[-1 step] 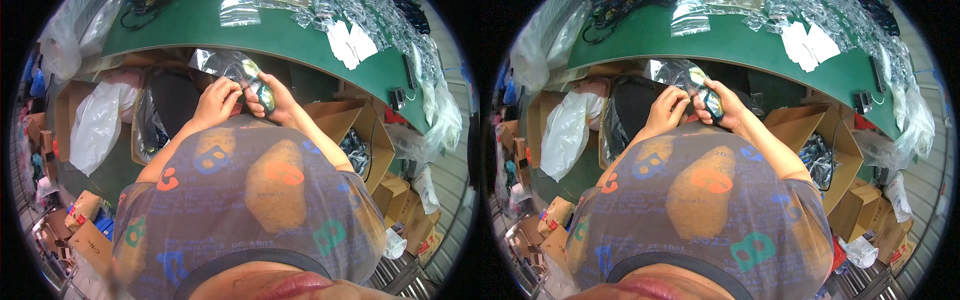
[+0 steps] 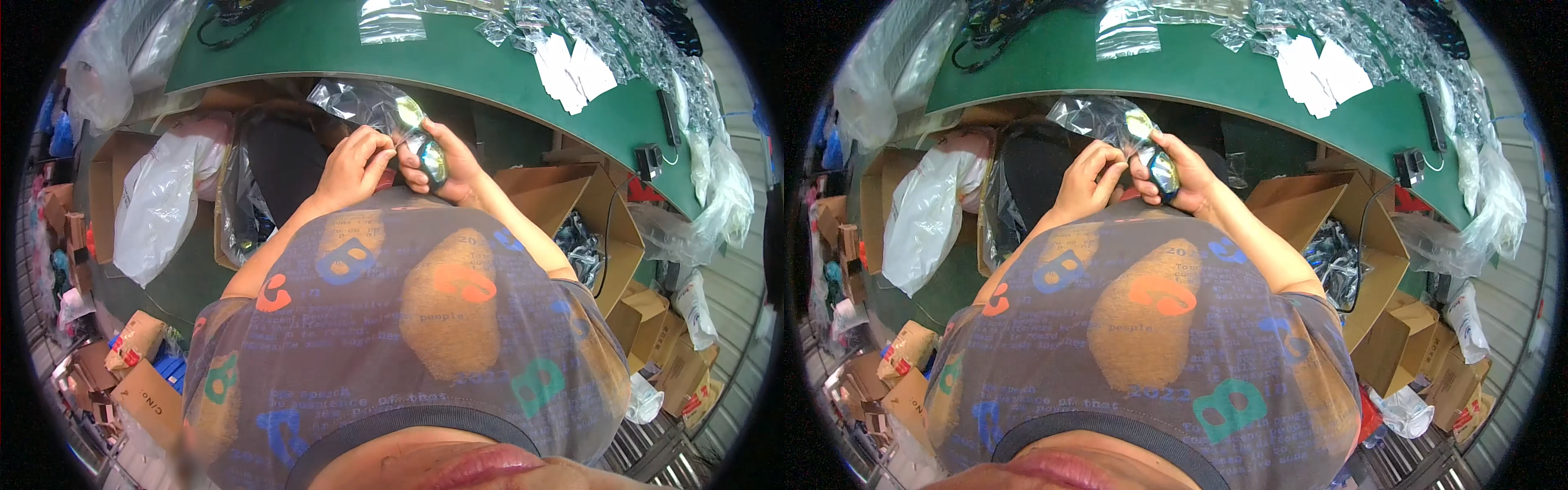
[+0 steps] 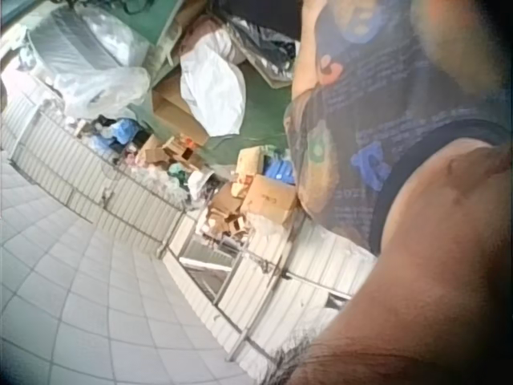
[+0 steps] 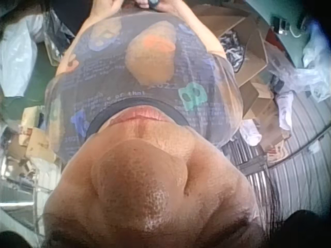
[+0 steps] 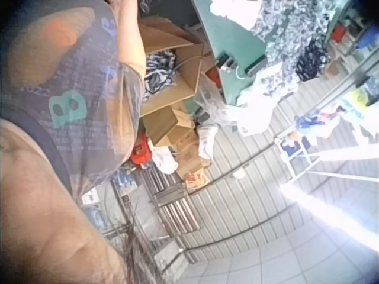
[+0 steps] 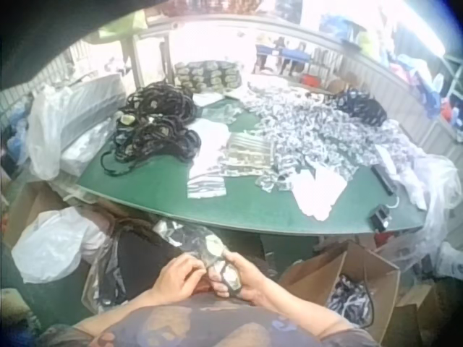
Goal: Packaging swimming goggles into individual plastic bags at a production workbench.
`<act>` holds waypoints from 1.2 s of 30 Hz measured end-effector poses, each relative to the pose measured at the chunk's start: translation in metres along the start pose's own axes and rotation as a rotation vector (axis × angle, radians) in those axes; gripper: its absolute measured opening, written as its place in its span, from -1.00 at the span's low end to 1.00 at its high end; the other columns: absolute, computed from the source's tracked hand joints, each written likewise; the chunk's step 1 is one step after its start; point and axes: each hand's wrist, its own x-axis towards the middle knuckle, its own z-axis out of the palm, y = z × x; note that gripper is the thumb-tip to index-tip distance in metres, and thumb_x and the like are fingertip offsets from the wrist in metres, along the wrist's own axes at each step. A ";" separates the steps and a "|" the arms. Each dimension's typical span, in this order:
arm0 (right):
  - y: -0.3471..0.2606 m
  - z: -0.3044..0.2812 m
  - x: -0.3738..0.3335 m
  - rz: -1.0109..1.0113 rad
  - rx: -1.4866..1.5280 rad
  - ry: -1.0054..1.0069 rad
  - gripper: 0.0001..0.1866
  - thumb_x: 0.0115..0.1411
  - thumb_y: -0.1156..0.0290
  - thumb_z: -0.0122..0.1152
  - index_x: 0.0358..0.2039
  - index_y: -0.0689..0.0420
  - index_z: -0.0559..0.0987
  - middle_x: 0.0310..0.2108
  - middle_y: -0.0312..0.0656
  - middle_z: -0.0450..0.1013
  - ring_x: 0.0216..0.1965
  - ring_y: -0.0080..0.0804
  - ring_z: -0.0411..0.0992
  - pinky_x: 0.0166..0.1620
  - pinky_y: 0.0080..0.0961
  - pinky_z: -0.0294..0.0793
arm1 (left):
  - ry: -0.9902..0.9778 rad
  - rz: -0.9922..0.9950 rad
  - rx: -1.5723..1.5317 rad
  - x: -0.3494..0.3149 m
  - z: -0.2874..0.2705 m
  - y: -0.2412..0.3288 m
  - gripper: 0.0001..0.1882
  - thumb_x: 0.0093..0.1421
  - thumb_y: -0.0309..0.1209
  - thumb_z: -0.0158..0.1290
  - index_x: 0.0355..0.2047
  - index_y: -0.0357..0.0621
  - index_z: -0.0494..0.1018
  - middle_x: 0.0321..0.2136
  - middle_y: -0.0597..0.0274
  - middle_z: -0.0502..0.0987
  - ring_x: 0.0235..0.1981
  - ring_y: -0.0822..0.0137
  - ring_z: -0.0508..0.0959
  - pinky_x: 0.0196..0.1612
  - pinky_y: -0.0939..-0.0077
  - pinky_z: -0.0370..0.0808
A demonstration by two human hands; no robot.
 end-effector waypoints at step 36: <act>0.029 -0.027 -0.005 -0.029 -0.114 0.032 -0.21 0.27 0.46 0.36 0.40 -0.02 0.14 -0.05 -0.21 0.56 -0.05 -0.47 0.54 -0.01 -0.47 0.52 | -0.374 -0.991 -1.460 -0.006 0.021 -0.057 -0.37 0.40 0.16 -0.04 0.21 -0.06 0.39 0.14 0.13 0.51 0.12 0.18 0.53 0.26 0.14 0.41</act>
